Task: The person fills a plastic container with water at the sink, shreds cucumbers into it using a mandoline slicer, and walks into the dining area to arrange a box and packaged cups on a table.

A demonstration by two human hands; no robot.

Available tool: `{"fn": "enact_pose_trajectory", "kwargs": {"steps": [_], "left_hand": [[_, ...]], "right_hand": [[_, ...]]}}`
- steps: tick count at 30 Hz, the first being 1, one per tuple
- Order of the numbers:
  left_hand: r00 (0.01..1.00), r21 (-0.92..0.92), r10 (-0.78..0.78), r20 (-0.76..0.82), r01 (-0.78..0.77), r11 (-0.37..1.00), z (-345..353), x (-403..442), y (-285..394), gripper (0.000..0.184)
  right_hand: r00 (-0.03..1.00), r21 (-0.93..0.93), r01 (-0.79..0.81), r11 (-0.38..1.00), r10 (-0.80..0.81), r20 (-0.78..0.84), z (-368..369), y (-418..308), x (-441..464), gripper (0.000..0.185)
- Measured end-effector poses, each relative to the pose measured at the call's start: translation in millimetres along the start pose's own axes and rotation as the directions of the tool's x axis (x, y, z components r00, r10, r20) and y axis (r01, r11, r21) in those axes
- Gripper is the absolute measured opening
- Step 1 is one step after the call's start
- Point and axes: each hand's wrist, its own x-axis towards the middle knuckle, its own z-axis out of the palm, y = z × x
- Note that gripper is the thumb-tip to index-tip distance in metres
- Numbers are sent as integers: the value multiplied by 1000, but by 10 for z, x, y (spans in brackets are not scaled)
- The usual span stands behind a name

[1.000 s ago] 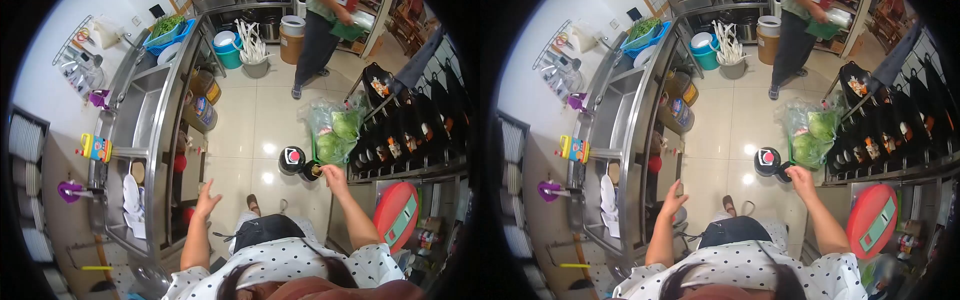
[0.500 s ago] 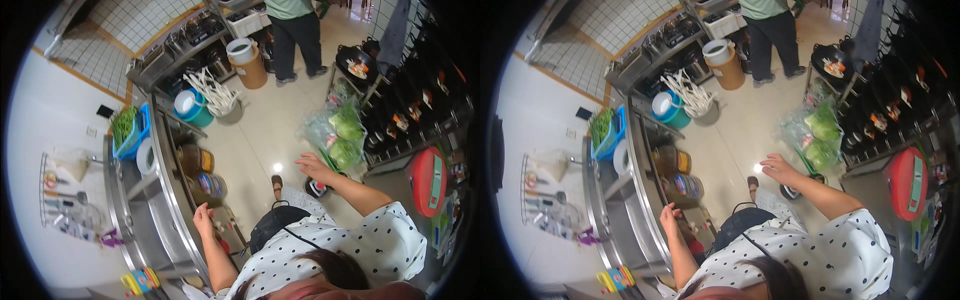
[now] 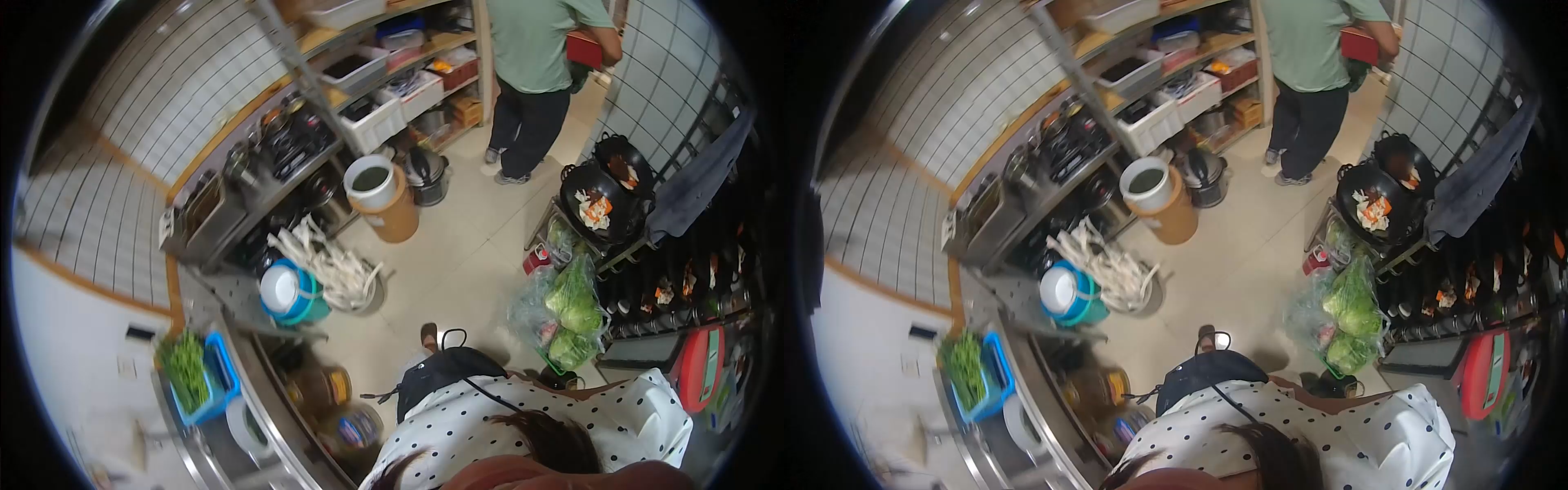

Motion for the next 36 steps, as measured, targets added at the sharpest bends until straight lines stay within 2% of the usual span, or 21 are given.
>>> {"fn": "enact_pose_trajectory", "kwargs": {"steps": [3, 7, 9, 11, 12, 13, 14, 15, 16, 17, 18, 19, 22, 25, 27, 29, 30, 31, 33, 35, 36], "left_hand": [[987, 46, 123, 105, -128, 991, 20, 1225, 873, 49], [948, 102, 191, 255, -223, 969, 329, 2768, 2136, 48], [916, 130, 238, 324, -293, 947, 558, 3480, 2793, 48], [860, 122, 366, 356, -431, 894, 731, 4245, 3348, 48], [809, 91, 477, 342, -534, 840, 804, 4665, 3627, 48], [746, 65, 587, 315, -634, 771, 869, 5119, 3959, 48], [687, 28, 676, 266, -707, 707, 994, 5495, 4482, 48], [718, -68, 658, 227, -663, 746, 1174, 5409, 5469, 47], [692, -176, 703, 164, -681, 711, 1409, 5272, 6281, 45], [723, -434, 686, 74, -596, 675, 1658, 5235, 6881, 43], [736, -541, 677, 12, -564, 623, 1876, 5355, 7269, 39], [724, -443, 690, 17, -613, 654, 1981, 5439, 7503, 32], [723, -507, 688, 62, -571, 646, 2497, 5505, 8254, 21], [672, -506, 740, 30, -628, 591, 2819, 5871, 9018, 25], [534, -507, 845, -24, -735, 450, 3084, 6483, 9601, 35], [442, -486, 896, -52, -795, 364, 3409, 6887, 10356, 40], [277, -355, 955, -103, -907, 225, 3654, 6954, 10874, 46], [107, -215, 986, -127, -973, 78, 3912, 6950, 11406, 55], [-203, 34, 978, -38, -979, -202, 4407, 6840, 12494, 71], [-455, 145, 890, -36, -883, -446, 5084, 6728, 13492, 70], [-522, 172, 853, -19, -842, -512, 5417, 6651, 13936, 71]], "right_hand": [[981, 105, -67, 992, 85, -173, -191, -153, 376, 60], [899, 293, -134, 947, 241, -367, -441, -479, 832, 62], [827, 394, -130, 910, 319, -463, -644, -670, 1125, 64], [692, 369, -91, 925, 326, -645, -1175, -836, 1416, 66], [584, 233, -103, 967, 249, -773, -1602, -941, 1539, 67], [523, 296, 7, 955, 249, -815, -2039, -1010, 1746, 72], [410, 165, 17, 986, 144, -901, -2470, -979, 2005, 73], [367, 145, 78, 986, 107, -924, -3007, -1111, 2232, 74], [324, 87, 83, 993, 55, -944, -3551, -1417, 2401, 76], [310, 14, 116, 993, -23, -950, -4063, -1552, 2630, 77], [246, -37, 174, 984, -79, -966, -4588, -1837, 2856, 77], [197, -113, 232, 966, -161, -967, -4970, -2053, 3035, 77], [133, -328, 263, 907, -371, -919, -6183, -2972, 3348, 80], [-91, -641, 76, 764, -635, -767, -7463, -3515, 3590, 86], [-265, -654, -54, 755, -642, -719, -8330, -3699, 3739, 87], [-375, -681, -153, 716, -680, -630, -9045, -3845, 3823, 87], [-421, -686, -183, 704, -687, -592, -9387, -3913, 3895, 86], [-436, -670, -250, 699, -699, -567, -9681, -3938, 3985, 85], [-447, -642, -395, 657, -748, -490, -10333, -4043, 4050, 84], [-384, -571, -541, 617, -786, -484, -10989, -4092, 4120, 86], [-342, -516, -624, 586, -799, -494, -11261, -4142, 4144, 87]]}}
